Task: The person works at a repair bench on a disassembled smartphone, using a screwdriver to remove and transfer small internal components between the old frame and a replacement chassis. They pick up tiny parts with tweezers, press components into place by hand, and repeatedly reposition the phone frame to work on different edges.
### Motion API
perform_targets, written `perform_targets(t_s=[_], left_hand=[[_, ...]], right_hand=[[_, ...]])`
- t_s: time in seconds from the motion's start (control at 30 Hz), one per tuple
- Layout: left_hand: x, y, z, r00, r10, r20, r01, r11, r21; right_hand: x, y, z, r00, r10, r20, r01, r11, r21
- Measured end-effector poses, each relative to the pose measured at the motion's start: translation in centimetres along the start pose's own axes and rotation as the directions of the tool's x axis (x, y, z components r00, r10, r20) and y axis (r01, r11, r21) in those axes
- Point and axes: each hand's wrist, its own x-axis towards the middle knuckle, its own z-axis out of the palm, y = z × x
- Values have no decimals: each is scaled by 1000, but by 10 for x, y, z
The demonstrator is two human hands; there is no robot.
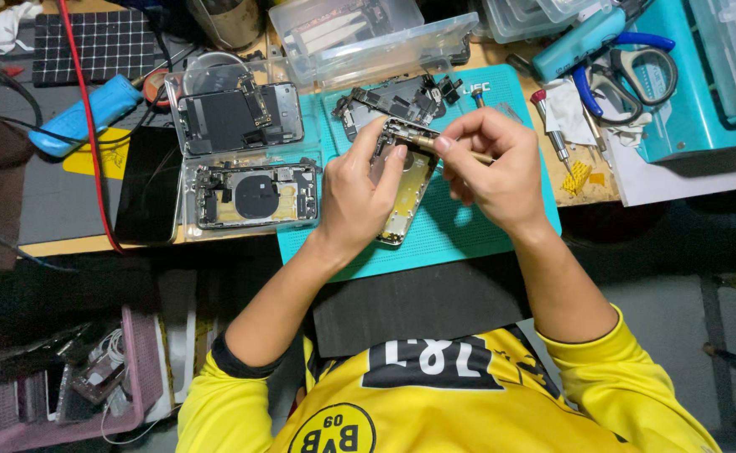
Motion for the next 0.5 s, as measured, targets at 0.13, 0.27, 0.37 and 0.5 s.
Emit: perform_targets(t_s=[0.13, 0.27, 0.37, 0.5], left_hand=[[1, 0, -1, 999, 50, -16, -50, 999, -9], [1, -1, -1, 999, 45, -24, -45, 999, 2], [1, -1, -1, 1000, 20, -12, -21, 1000, -10], [1, -1, -1, 998, 61, -21, -62, 997, -50]], right_hand=[[0, -1, 0, 995, -95, 28, 96, 995, -27], [0, -1, 1, 997, -74, 32, 74, 997, 0], [-1, -2, 2, 997, -69, 27, 68, 998, 8], [-2, -3, -1, 993, -116, 32, 117, 992, -39]])
